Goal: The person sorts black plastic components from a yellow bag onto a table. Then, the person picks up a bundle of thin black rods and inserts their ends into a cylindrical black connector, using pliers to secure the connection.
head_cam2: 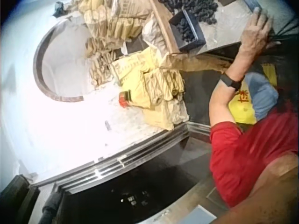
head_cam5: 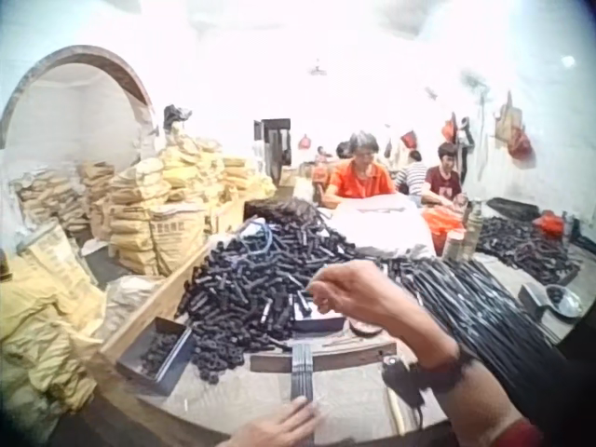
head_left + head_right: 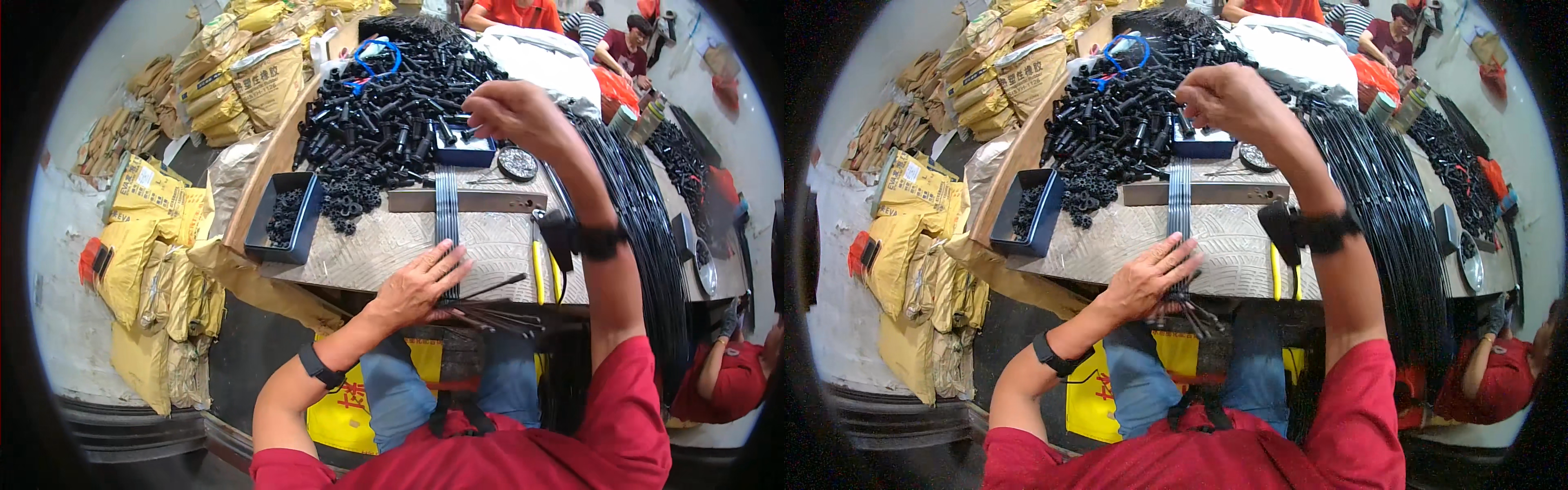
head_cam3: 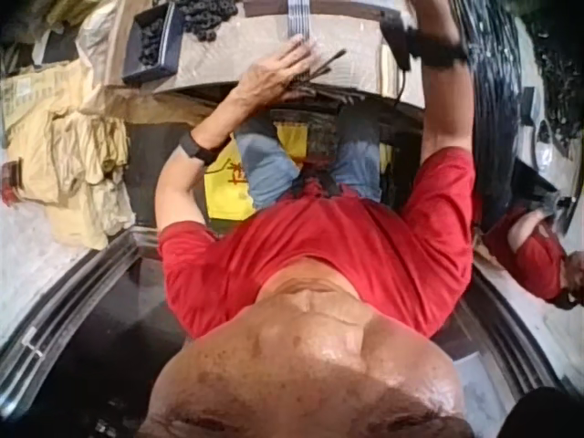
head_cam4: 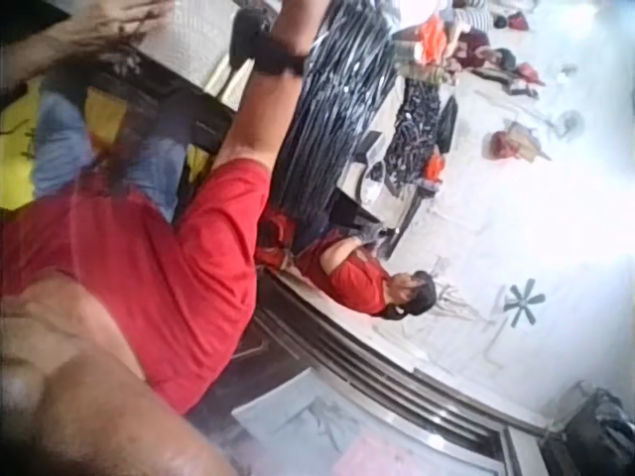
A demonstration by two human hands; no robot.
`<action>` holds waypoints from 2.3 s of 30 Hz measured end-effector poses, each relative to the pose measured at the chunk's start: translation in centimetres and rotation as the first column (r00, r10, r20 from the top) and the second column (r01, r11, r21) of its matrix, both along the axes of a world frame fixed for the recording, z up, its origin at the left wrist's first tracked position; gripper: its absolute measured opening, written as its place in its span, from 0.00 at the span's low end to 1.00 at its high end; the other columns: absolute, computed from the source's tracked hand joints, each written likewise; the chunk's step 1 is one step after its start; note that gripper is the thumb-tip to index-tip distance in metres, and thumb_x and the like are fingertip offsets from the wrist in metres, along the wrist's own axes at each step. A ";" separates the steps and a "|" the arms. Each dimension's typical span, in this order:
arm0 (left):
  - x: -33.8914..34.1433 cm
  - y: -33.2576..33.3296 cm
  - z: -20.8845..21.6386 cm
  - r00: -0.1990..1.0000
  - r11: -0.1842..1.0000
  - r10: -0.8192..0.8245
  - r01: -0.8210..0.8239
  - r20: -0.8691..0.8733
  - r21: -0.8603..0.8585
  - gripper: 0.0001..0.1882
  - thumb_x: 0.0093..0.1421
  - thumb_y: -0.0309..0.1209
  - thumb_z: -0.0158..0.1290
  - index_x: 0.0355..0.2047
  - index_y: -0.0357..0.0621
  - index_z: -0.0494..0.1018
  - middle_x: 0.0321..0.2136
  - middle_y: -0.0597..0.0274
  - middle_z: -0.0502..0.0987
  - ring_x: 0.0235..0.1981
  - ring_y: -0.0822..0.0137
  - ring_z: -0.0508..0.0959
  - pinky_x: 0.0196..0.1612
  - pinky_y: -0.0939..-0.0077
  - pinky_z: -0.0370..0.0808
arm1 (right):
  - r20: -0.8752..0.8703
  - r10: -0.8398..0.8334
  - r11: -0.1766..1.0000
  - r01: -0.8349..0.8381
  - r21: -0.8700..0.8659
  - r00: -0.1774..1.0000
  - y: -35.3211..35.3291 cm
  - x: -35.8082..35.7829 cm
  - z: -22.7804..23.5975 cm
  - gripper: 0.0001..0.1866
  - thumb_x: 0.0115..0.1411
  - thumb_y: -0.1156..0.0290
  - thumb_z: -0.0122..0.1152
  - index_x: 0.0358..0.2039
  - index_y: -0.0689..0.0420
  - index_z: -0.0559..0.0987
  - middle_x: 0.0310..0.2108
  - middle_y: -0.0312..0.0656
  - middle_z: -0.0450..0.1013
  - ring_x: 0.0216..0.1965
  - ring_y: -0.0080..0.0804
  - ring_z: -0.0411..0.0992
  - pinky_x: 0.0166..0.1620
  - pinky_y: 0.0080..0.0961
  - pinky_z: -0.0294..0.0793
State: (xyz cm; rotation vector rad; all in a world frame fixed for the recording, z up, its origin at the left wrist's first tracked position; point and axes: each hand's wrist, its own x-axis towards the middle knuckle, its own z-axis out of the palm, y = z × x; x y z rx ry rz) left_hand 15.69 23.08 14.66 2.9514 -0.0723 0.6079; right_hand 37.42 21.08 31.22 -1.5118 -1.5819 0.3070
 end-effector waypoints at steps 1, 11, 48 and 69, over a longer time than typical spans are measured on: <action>-0.1 0.0 -0.1 0.999 0.999 -0.032 0.032 0.005 -0.024 0.33 0.47 0.42 0.52 0.53 0.41 0.62 0.55 0.54 0.61 0.57 0.55 0.60 0.57 0.68 0.61 | 0.067 -0.042 0.991 0.050 -0.127 0.997 1.9 1.5 -0.9 0.11 0.55 0.68 0.51 0.28 0.64 0.76 0.17 0.41 0.72 0.20 0.23 0.72 0.27 0.23 0.72; 0.0 0.3 -1.6 0.994 0.953 0.100 -0.083 -0.044 0.292 0.34 0.49 0.43 0.49 0.56 0.44 0.58 0.58 0.57 0.57 0.59 0.57 0.56 0.58 0.63 0.57 | 0.823 0.059 0.910 0.308 -0.276 0.564 8.5 4.8 -10.4 0.06 0.42 0.71 0.59 0.24 0.56 0.76 0.26 0.45 0.75 0.32 0.43 0.74 0.32 0.36 0.73; -0.3 -1.3 1.0 0.981 0.987 0.110 -0.126 -0.158 -0.096 0.38 0.48 0.46 0.53 0.56 0.42 0.57 0.58 0.55 0.56 0.59 0.56 0.56 0.58 0.62 0.56 | 0.653 0.032 0.973 0.127 -0.194 0.757 6.2 6.7 -10.2 0.08 0.47 0.65 0.58 0.29 0.52 0.79 0.28 0.44 0.75 0.31 0.43 0.74 0.34 0.35 0.72; -1.0 -2.1 0.4 0.973 0.969 0.213 -0.221 -0.085 -0.112 0.42 0.47 0.59 0.50 0.54 0.39 0.60 0.56 0.53 0.59 0.58 0.53 0.58 0.58 0.57 0.54 | 0.747 -0.021 0.977 0.172 -0.126 0.665 6.8 7.6 -10.8 0.05 0.47 0.73 0.54 0.27 0.57 0.74 0.31 0.44 0.70 0.31 0.44 0.73 0.31 0.37 0.72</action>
